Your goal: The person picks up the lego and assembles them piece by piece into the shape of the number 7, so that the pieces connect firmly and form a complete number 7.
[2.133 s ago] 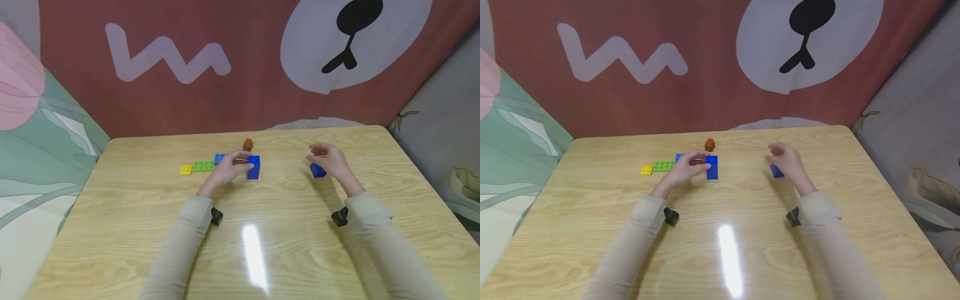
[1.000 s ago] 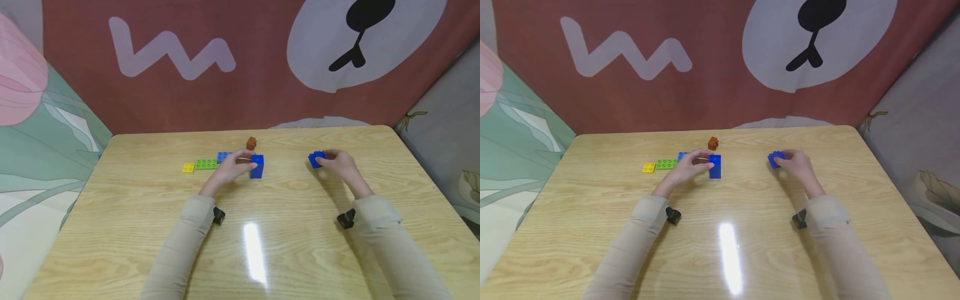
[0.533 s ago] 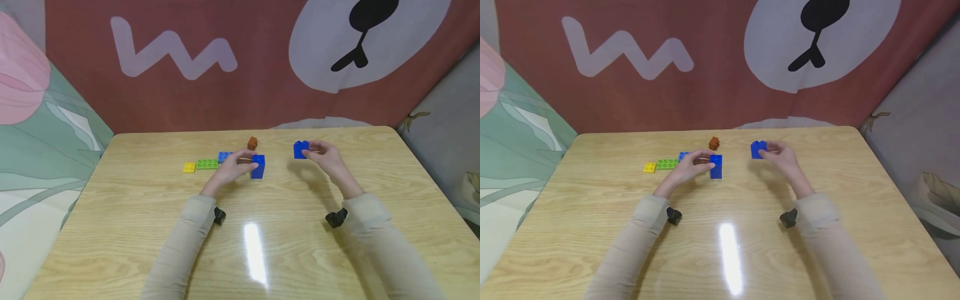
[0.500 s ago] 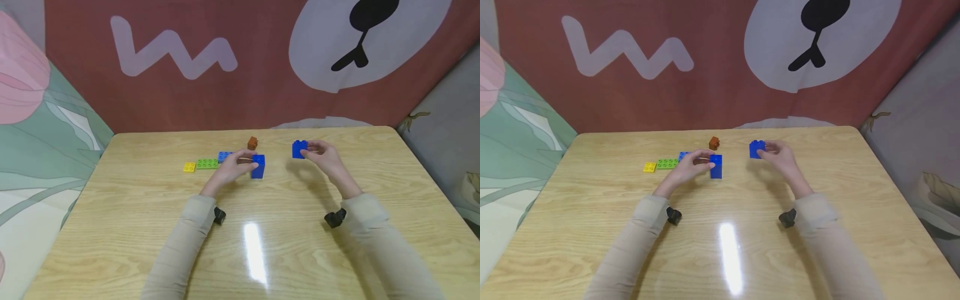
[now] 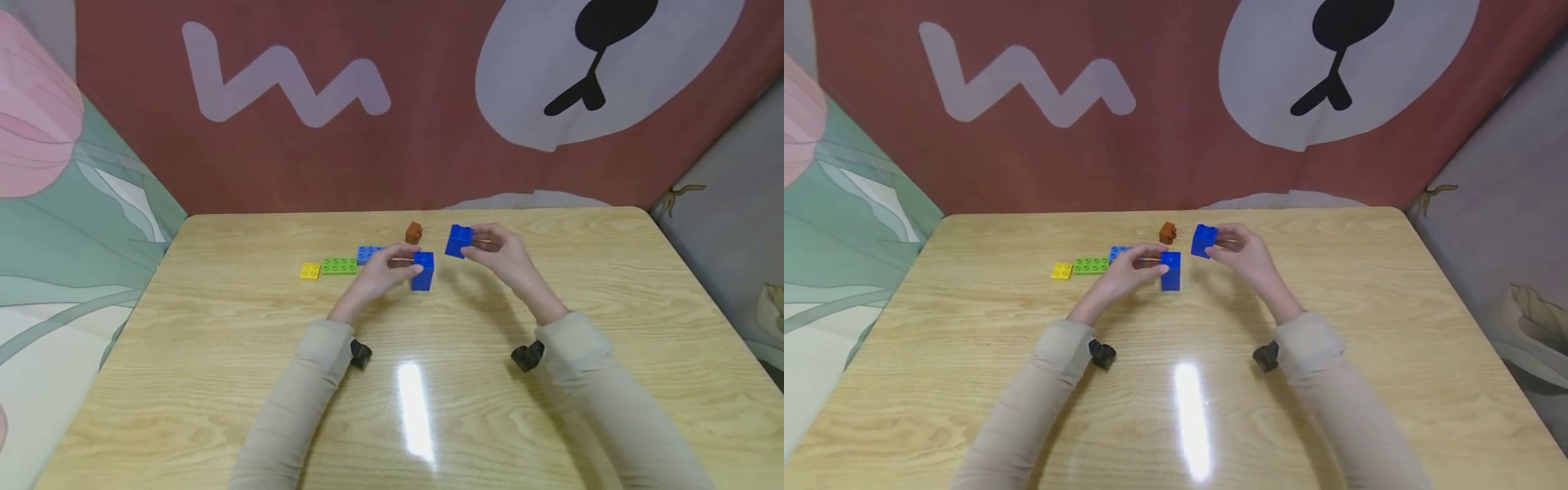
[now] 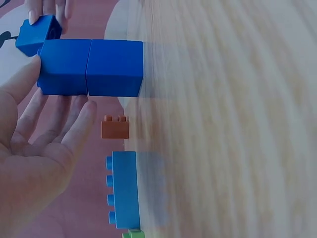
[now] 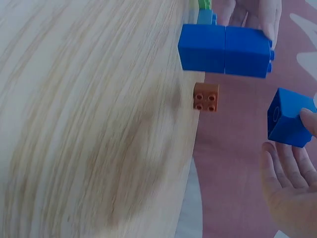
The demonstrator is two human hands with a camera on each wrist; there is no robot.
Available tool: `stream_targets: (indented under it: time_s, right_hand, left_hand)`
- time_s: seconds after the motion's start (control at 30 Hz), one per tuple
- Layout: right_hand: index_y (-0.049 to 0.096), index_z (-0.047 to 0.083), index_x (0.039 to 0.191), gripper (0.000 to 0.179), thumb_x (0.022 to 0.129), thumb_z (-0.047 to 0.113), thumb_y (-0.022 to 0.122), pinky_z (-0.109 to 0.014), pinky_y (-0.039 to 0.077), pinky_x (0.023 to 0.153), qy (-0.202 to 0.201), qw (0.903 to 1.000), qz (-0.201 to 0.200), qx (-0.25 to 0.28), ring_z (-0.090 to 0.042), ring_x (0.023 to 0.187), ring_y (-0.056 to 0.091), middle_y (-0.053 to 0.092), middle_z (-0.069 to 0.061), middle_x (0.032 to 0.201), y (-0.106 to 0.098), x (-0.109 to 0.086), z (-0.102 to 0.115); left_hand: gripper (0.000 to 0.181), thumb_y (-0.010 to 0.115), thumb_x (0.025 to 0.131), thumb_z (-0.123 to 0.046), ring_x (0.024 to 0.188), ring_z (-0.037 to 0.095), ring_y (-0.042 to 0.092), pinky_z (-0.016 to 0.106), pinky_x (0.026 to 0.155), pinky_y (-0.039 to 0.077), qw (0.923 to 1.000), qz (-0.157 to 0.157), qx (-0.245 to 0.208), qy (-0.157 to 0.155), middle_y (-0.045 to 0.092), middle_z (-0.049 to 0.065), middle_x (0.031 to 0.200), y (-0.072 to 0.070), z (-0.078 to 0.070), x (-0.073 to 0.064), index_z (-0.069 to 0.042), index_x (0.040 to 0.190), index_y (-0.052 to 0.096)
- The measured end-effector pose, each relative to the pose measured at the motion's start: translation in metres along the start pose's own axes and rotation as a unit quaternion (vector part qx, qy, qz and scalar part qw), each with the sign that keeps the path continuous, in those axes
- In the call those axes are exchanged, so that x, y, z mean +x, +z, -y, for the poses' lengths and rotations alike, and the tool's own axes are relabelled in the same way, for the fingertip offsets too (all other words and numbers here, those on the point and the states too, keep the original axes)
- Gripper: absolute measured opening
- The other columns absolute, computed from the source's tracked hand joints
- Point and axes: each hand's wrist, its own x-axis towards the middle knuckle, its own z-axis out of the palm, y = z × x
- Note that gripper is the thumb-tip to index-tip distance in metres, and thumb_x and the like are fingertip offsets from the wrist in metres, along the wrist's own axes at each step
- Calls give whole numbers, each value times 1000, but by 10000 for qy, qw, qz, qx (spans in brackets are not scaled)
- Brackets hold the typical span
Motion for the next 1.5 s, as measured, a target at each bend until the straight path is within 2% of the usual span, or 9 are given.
stream_targets:
  time_s: [0.23,0.33,0.57,0.7,1.1,1.37,1.5]
  right_hand:
    - [46,5,138,52,91,18,65,-45,47,104,-141,9997,138,169,-33,128,52,52,-19,139,12,3,6]
    - [47,6,138,52,91,19,65,-45,47,104,-203,9994,224,140,-33,128,52,52,-18,138,16,3,9]
    - [49,8,138,49,92,18,64,-42,46,106,-405,9981,410,233,-30,128,52,53,-15,139,24,5,12]
    - [48,7,138,50,92,17,64,-42,46,106,-499,9969,528,313,-31,128,52,53,-16,138,27,6,11]
    - [47,4,138,49,92,13,63,-42,47,105,-701,9948,619,413,-33,127,53,54,-20,137,33,6,7]
    - [46,6,140,50,93,16,62,-42,44,108,-603,9945,729,442,-31,130,50,52,-16,140,36,6,8]
    - [44,6,141,52,94,18,62,-43,43,109,-686,9939,763,411,-31,131,49,51,-16,141,35,4,8]
  left_hand:
    - [52,65,91,-33,128,24,52,42,103,48,9999,-10,74,-135,55,4,138,-2,3,-1,-15,137,51]
    - [54,64,91,-35,129,24,51,42,105,46,9999,-107,48,-109,54,4,138,-5,2,-3,-16,139,49]
    - [43,54,97,-37,128,21,52,41,108,44,9983,-467,-88,341,57,3,136,-9,-7,-4,-18,135,52]
    - [42,52,97,-41,129,20,51,39,109,43,9975,-548,-150,414,56,1,137,-8,-10,-3,-21,134,53]
    - [50,58,95,-37,126,22,54,41,108,44,9964,-522,-450,497,56,4,137,-4,-15,-2,-15,139,49]
    - [49,58,95,-37,127,22,54,41,108,45,9970,-479,-401,464,55,3,138,-1,-15,-1,-16,138,50]
    - [49,57,95,-40,127,22,53,41,108,44,9975,-475,-307,418,55,2,138,0,-15,0,-16,137,51]
